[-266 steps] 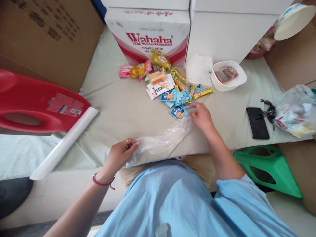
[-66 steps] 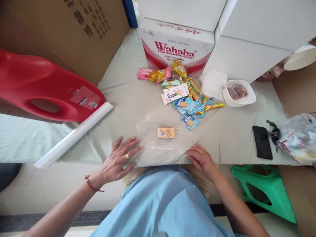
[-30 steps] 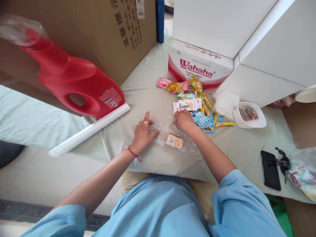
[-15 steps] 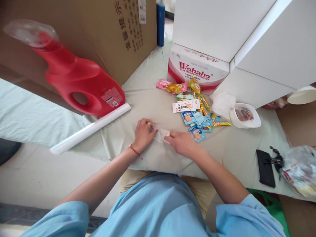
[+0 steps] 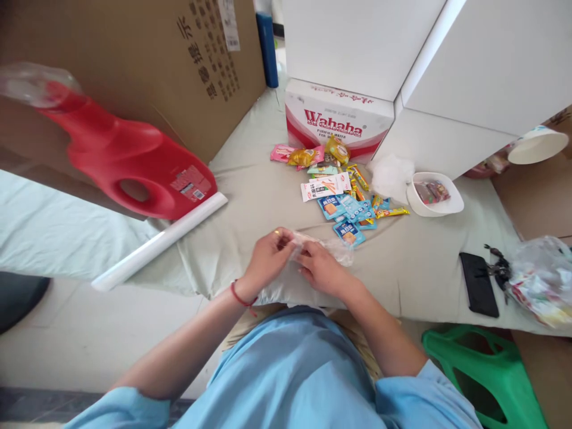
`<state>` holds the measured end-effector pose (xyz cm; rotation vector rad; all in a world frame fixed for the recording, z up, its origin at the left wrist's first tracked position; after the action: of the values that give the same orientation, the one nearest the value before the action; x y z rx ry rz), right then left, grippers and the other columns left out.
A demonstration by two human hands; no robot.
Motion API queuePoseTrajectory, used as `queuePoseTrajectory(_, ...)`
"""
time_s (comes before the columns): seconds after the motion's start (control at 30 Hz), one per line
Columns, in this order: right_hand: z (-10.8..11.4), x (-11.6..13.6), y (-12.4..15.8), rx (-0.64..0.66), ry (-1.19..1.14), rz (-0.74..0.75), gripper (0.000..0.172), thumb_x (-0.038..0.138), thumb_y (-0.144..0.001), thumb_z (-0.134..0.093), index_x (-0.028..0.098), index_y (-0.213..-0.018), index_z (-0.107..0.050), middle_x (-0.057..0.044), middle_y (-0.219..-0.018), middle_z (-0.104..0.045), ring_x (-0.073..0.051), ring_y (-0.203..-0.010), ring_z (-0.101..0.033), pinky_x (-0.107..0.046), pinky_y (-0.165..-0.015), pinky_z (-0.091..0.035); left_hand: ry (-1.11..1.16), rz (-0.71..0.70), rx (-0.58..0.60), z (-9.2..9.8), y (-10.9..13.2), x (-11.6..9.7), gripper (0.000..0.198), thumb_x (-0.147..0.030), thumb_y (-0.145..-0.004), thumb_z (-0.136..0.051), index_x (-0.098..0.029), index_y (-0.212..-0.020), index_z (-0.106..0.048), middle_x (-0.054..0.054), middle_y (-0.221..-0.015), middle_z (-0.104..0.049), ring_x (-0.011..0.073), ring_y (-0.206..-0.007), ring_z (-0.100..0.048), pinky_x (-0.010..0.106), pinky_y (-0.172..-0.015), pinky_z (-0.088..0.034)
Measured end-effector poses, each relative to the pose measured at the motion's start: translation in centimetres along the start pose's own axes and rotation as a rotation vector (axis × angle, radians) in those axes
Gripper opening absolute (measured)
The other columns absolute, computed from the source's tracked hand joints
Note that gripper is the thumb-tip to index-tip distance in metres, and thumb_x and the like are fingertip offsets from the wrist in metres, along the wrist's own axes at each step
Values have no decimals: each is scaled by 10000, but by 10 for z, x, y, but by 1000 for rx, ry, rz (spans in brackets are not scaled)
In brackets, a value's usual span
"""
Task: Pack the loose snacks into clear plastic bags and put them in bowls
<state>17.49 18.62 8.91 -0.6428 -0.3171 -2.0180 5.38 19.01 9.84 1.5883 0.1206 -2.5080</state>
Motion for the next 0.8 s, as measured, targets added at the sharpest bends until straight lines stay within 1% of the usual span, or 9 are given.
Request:
queuePoseTrajectory(0.1, 13, -9, 20, -83, -140, 10, 314, 168, -975, -532, 228, -1196, -747, -117, -1286, -685, -258, -1209, -624, -436, -1049, -516, -244, -187, 72, -40, 5, -15, 159, -141, -900, -519, -203, -877, -663, 86, -981, -703, 234, -959, -657, 391, -879, -551)
queuePoseTrajectory(0.2, 41, -51, 50, -384, -72, -264, 333, 230, -1015, -484, 231, -1247, -723, -125, -1190, -692, -262, -1108, -653, -445, -995, -540, -487, -313, 104, -65, 18, -13, 267, -106, -895, -518, -178, -1090, -686, 140, -1184, -682, 285, -1148, -617, 449, -984, -534)
queuePoseTrajectory(0.27, 51, -73, 72, -539, 83, -455, 381, 338, -1005, -552, 203, -1334, -689, -164, -1233, -652, -310, -1158, -611, -499, -1028, -511, -592, -346, 118, -72, 27, -8, 395, -99, -888, -532, -174, -1258, -646, 152, -1304, -654, 297, -1237, -588, 460, -1021, -519)
queuePoseTrajectory(0.33, 48, -81, 79, -549, 172, -511, 469, 404, -961, -634, 202, -1382, -672, -181, -1297, -612, -345, -1218, -559, -538, -1069, -470, -639, -359, 119, -73, 32, -5, 462, -96, -888, -536, -185, -1334, -614, 152, -1366, -637, 298, -1289, -569, 460, -1046, -506)
queuePoseTrajectory(0.47, 40, -80, 80, -497, 119, -443, 264, 333, -993, -580, 250, -1148, -777, -120, -1111, -666, -297, -1078, -574, -472, -977, -492, -623, -374, 129, -70, 31, -4, 470, -83, -885, -527, -196, -1331, -626, 137, -1365, -649, 289, -1282, -576, 453, -1074, -498)
queuePoseTrajectory(0.57, 38, -81, 89, -420, 26, -397, 256, 320, -1023, -527, 243, -1048, -770, -96, -994, -703, -268, -975, -596, -429, -907, -503, -615, -371, 133, -69, 29, -4, 453, -94, -903, -521, -183, -1333, -634, 141, -1367, -655, 289, -1274, -583, 446, -1070, -501)
queuePoseTrajectory(0.63, 36, -88, 98, -380, -71, -430, 266, 360, -1028, -524, 230, -1122, -736, -86, -959, -710, -251, -900, -615, -407, -861, -520, -634, -373, 137, -71, 30, -3, 453, -102, -922, -514, -171, -1355, -629, 151, -1382, -655, 293, -1290, -581, 448, -1066, -497)
queuePoseTrajectory(0.7, 38, -98, 108, -408, -76, -520, 345, 426, -1030, -527, 215, -1250, -687, -91, -968, -702, -256, -882, -618, -421, -864, -530, -663, -391, 140, -74, 33, -3, 460, -113, -943, -505, -172, -1385, -618, 155, -1402, -657, 295, -1319, -572, 454, -1067, -486)
queuePoseTrajectory(0.8, 43, -97, 110, -476, 126, -592, 448, 478, -996, -576, 188, -1325, -667, -168, -1129, -674, -329, -1065, -591, -532, -986, -494, -699, -424, 135, -76, 38, -3, 471, -126, -965, -493, -193, -1415, -614, 151, -1433, -659, 297, -1348, -562, 465, -1047, -476)
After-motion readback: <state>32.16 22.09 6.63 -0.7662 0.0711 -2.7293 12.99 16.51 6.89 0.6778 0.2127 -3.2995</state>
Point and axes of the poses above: each hand's wrist, its own y-axis away from the middle knuckle, its own z-axis out of the back of the hand, x = y × z, the point moved 10 cm from there along -y, towards the middle knuckle
